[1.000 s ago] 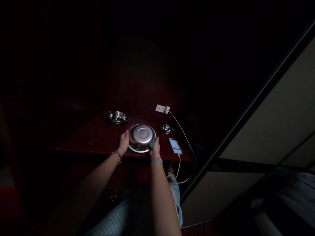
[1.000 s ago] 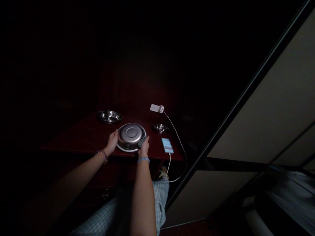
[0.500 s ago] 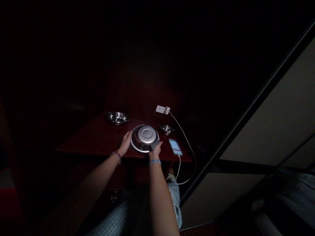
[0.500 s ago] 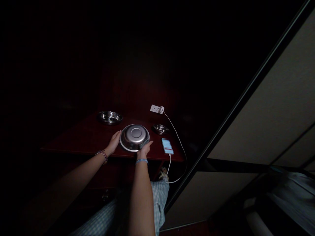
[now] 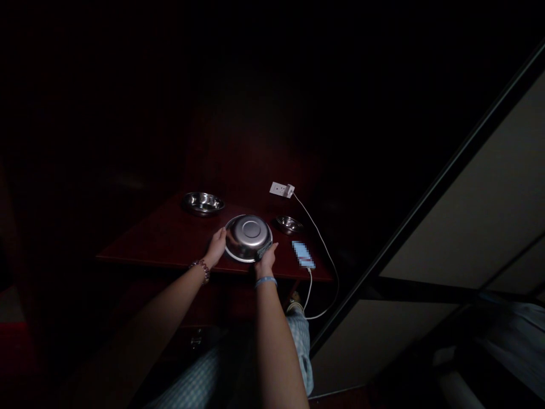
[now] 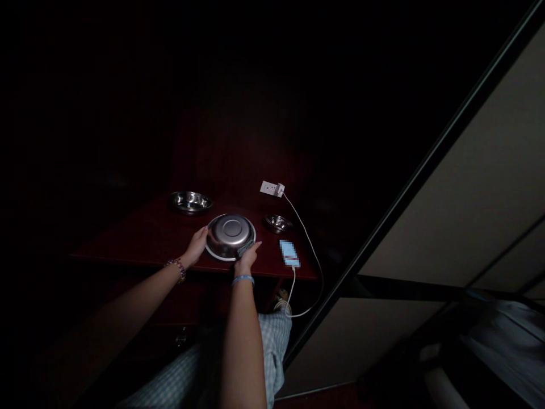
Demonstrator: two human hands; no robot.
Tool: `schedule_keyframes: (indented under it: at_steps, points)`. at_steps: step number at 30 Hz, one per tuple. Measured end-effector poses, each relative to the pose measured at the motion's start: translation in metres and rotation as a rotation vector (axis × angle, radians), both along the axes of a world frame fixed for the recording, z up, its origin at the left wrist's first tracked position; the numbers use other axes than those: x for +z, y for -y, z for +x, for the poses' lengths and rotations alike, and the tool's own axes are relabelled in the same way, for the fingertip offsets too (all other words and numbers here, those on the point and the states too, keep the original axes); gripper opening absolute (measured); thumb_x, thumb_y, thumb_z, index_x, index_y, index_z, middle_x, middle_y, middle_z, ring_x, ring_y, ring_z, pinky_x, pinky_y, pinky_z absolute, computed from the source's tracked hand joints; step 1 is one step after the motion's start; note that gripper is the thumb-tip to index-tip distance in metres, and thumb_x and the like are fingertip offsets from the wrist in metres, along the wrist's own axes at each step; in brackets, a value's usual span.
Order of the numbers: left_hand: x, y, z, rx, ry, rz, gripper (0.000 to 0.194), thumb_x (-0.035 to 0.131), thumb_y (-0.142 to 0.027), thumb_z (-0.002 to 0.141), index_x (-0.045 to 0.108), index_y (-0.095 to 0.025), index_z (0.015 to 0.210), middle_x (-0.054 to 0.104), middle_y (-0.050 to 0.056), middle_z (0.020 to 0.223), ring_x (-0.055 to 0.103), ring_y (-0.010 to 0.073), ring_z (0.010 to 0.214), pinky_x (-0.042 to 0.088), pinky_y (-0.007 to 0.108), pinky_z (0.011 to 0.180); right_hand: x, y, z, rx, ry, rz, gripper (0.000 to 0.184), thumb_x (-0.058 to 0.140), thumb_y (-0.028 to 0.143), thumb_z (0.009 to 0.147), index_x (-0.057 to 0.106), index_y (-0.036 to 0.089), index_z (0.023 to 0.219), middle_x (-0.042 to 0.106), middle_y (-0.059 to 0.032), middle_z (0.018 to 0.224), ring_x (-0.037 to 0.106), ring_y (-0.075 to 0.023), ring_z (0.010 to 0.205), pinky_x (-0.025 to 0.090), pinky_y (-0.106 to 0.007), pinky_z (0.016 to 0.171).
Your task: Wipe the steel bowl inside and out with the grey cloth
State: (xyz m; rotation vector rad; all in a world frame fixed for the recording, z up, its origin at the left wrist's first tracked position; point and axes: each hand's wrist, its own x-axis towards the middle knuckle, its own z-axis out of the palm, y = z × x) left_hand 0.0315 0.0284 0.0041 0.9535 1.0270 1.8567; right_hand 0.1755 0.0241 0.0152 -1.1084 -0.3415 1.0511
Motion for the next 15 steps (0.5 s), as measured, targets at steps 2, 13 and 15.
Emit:
schedule_keyframes:
  at_steps: [2,13,15]
  points:
    - [0.000,0.000,0.000,0.009,0.002,-0.003,0.030,0.055,-0.043,0.084,0.067,-0.016,0.079,0.072,0.011,0.089,0.065,0.0239,0.093,0.046,0.038,0.094,-0.001,-0.001,0.002,0.008,0.014,0.000,0.045,0.039,0.049,0.099,0.065,0.017,0.082,0.074,-0.0060,0.076,0.072,-0.0159,0.084,0.058,-0.024,0.076]
    - [-0.002,-0.003,-0.004,0.029,0.029,-0.025,0.038,0.059,-0.055,0.079,0.064,-0.018,0.071,0.069,0.008,0.076,0.064,0.0248,0.087,0.050,0.037,0.086,-0.006,-0.009,0.009,0.066,0.074,0.023,0.039,0.045,0.047,0.097,0.066,0.017,0.083,0.073,-0.0063,0.074,0.072,-0.0175,0.079,0.056,-0.024,0.073]
    - [-0.004,-0.004,-0.004,0.039,0.028,-0.022,0.040,0.060,-0.057,0.079,0.064,-0.018,0.071,0.069,0.007,0.075,0.064,0.0245,0.087,0.050,0.037,0.085,-0.008,-0.011,0.010,0.078,0.074,0.030,0.039,0.045,0.046,0.097,0.066,0.017,0.084,0.073,-0.0067,0.073,0.072,-0.0175,0.077,0.056,-0.024,0.072]
